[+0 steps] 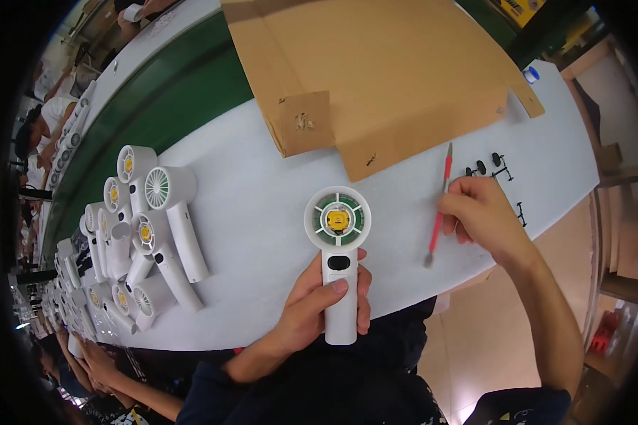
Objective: The person assembles small portable fans by hand from plastic components on an electronics production line.
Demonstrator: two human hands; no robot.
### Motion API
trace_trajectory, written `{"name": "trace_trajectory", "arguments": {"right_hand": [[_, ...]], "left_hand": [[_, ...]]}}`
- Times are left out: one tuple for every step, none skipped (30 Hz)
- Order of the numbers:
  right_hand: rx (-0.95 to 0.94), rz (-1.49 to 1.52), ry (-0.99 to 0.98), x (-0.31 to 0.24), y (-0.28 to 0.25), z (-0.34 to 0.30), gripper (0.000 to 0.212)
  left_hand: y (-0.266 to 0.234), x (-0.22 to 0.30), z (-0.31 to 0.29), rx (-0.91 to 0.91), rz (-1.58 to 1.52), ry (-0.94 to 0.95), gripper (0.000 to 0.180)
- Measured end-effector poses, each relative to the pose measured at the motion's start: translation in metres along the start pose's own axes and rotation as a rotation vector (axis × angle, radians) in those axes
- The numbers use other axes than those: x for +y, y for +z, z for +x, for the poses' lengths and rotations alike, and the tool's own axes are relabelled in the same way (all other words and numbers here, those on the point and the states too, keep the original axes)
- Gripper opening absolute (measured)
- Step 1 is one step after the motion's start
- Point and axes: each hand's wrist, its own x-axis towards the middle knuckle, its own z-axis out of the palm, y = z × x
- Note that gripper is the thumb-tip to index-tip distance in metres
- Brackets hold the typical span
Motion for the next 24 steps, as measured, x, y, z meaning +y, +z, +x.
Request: {"name": "trace_trajectory", "arguments": {"right_hand": [[0.048,0.101,-0.058,0.006,0.000,-0.008,0.011],[0.079,0.097,-0.201,0.012,-0.004,-0.023,0.006],[0.181,0.138,-0.372,0.016,0.006,-0.031,0.006],[0.281,0.183,-0.543,0.019,0.016,-0.039,0.009],[0.334,0.134,-0.588,0.016,0.019,-0.053,0.016],[0.322,-0.002,-0.668,0.019,0.022,-0.056,0.015],[0.307,-0.137,-0.748,0.023,0.024,-0.057,0.014],[0.298,-0.251,-0.808,0.031,0.024,-0.054,0.011],[0.288,-0.259,-0.815,0.033,0.024,-0.053,0.011],[0.240,-0.227,-0.743,0.034,0.023,-0.052,0.010],[0.188,-0.192,-0.670,0.035,0.023,-0.051,0.009],[0.171,-0.118,-0.645,0.033,0.026,-0.053,0.012],[0.168,0.011,-0.671,0.033,0.030,-0.055,0.014],[0.170,0.136,-0.693,0.030,0.035,-0.059,0.015],[0.112,0.162,-0.786,0.024,0.039,-0.063,0.015],[0.087,0.211,-0.827,0.017,0.049,-0.066,0.015],[0.067,0.263,-0.867,0.013,0.057,-0.067,0.016],[-0.017,0.145,-0.969,0.011,0.058,-0.063,0.016],[-0.020,0.145,-0.971,0.010,0.061,-0.060,0.016],[-0.043,0.121,-0.998,0.009,0.065,-0.056,0.016],[-0.065,0.097,-1.024,0.009,0.069,-0.054,0.015],[-0.087,0.281,-0.942,0.008,0.071,-0.055,0.016],[-0.092,0.282,-0.942,0.007,0.072,-0.056,0.016],[-0.089,0.278,-0.934,0.006,0.073,-0.056,0.016]], "left_hand": [[-0.001,0.000,0.000,-0.022,-0.030,0.001,0.037],[0.002,0.000,0.001,-0.029,-0.046,0.006,0.037],[0.002,0.001,0.000,-0.011,-0.051,0.002,0.036],[0.003,0.001,0.000,0.009,-0.056,-0.001,0.035],[0.004,0.002,0.000,0.006,-0.072,0.006,0.035],[0.003,0.002,0.000,0.009,-0.072,-0.011,0.033],[0.002,0.002,0.000,0.013,-0.071,-0.027,0.031],[0.002,0.003,0.000,0.017,-0.080,-0.016,0.031],[0.003,0.004,0.000,0.007,-0.095,-0.024,0.030],[0.003,0.005,0.001,-0.004,-0.110,-0.032,0.028],[0.002,0.004,0.001,0.005,-0.115,-0.021,0.028],[0.002,0.004,0.001,0.006,-0.111,-0.029,0.029],[0.002,0.003,0.002,0.006,-0.106,-0.038,0.030],[0.003,0.003,0.002,0.008,-0.112,-0.030,0.030],[0.003,0.003,0.002,0.010,-0.097,-0.023,0.030],[0.004,0.002,0.003,0.011,-0.081,-0.017,0.031],[0.004,0.002,0.003,0.014,-0.082,-0.014,0.031],[0.004,0.001,0.003,0.018,-0.063,-0.022,0.030],[0.004,0.000,0.004,0.020,-0.044,-0.031,0.030],[0.004,-0.001,0.004,0.027,-0.044,-0.027,0.030],[0.004,-0.002,0.004,0.021,-0.047,-0.002,0.030],[0.004,-0.003,0.004,0.015,-0.050,0.022,0.030],[0.004,-0.003,0.005,0.019,-0.051,0.024,0.030],[0.004,-0.002,0.005,0.008,-0.048,0.015,0.030]]}}
